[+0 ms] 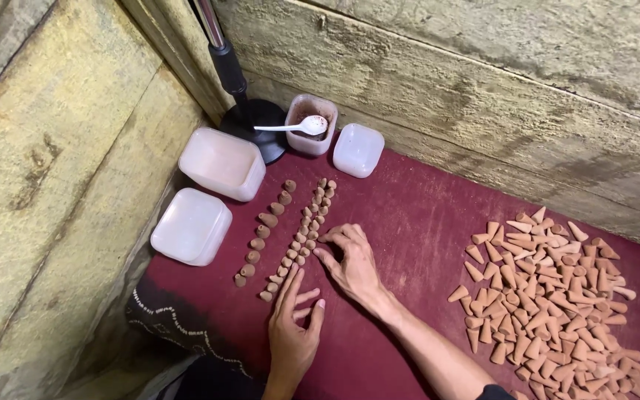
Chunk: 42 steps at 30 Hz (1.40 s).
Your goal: Sorting and arranging incense cones into rows on a work surface
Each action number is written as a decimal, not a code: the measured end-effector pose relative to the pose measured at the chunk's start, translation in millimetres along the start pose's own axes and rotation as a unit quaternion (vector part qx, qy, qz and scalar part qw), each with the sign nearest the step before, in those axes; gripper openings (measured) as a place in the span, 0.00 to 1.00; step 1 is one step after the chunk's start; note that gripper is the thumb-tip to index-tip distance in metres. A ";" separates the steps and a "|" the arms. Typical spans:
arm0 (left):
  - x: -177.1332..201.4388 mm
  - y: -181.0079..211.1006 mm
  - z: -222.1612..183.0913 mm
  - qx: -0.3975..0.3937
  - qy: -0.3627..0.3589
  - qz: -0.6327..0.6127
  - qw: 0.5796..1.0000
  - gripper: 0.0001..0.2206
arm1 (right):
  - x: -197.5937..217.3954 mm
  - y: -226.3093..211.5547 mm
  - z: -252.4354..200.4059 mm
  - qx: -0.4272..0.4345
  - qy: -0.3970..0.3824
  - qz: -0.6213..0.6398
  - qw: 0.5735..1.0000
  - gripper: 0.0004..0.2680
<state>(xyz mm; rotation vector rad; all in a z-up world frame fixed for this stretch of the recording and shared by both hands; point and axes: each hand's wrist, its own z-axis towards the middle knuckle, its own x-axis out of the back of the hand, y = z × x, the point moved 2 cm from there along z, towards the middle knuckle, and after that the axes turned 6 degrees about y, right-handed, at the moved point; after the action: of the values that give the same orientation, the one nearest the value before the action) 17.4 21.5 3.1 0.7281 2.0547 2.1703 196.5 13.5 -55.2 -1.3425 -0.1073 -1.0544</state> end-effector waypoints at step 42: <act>-10.1 -15.0 -9.8 -0.050 0.036 0.050 0.997 0.21 | 24.8 28.5 103.8 0.080 -0.036 -0.066 0.994 0.13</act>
<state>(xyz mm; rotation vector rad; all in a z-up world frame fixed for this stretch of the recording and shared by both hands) 18.7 10.3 -14.1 0.7678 1.9649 2.3671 280.3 81.1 -30.4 -1.2405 -0.3306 -1.0842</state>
